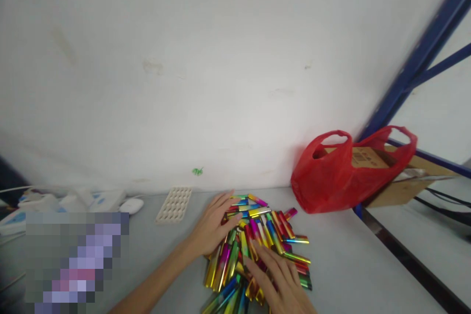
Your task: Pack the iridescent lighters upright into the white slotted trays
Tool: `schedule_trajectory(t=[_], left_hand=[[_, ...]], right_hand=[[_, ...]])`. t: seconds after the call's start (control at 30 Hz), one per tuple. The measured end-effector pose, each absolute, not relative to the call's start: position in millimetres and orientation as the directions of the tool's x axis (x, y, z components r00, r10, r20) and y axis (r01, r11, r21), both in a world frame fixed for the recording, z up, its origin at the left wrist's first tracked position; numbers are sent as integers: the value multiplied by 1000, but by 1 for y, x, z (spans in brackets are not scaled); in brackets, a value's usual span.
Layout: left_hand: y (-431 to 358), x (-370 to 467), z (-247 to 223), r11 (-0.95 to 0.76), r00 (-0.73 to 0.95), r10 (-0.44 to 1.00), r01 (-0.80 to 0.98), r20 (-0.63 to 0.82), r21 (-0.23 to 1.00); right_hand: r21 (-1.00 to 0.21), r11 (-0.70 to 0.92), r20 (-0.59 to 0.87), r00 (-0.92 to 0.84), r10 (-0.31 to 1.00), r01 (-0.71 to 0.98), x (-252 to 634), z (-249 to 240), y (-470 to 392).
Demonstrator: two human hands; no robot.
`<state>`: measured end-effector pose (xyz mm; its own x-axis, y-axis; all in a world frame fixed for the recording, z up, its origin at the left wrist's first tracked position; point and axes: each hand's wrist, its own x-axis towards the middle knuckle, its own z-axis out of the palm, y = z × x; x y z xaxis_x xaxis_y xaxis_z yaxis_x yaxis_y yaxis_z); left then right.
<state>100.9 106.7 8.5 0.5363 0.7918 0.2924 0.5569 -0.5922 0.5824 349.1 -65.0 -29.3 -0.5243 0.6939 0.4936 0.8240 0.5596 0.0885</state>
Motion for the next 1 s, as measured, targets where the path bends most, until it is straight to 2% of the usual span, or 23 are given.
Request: schedule_trajectory(t=[0.13,0.23,0.33,0.43,0.53,0.63,0.77,1.0], left_hand=[[104,75,20,-587,474,808,591,350,553],[101,42,23,-557,314,803,699,507,449],[95,10,18,-384,93,792,844,604,375],[85,-9,9,-166,-28,814,946,580,279],[78,-11,1,-60,-49,857,979,514,194],[78,-7,-1,-44,-38,872,987,489,155],[85,-4,0,-101,3,883,977,469,185],[93,-2,-8,-169,34,850,963,526,209]], right_hand=[[-11,530,515,-449,730,848,344,-3,-60],[-105,531,558,-392,731,841,333,23,-53],[-172,536,550,-370,749,827,312,47,-41],[-172,607,529,-448,721,776,283,68,-29],[-170,652,523,-493,695,739,256,77,-18],[-188,655,501,-502,704,732,242,72,-11],[-219,664,488,-509,709,715,243,56,-8],[-289,638,465,-478,745,714,248,45,-10]])
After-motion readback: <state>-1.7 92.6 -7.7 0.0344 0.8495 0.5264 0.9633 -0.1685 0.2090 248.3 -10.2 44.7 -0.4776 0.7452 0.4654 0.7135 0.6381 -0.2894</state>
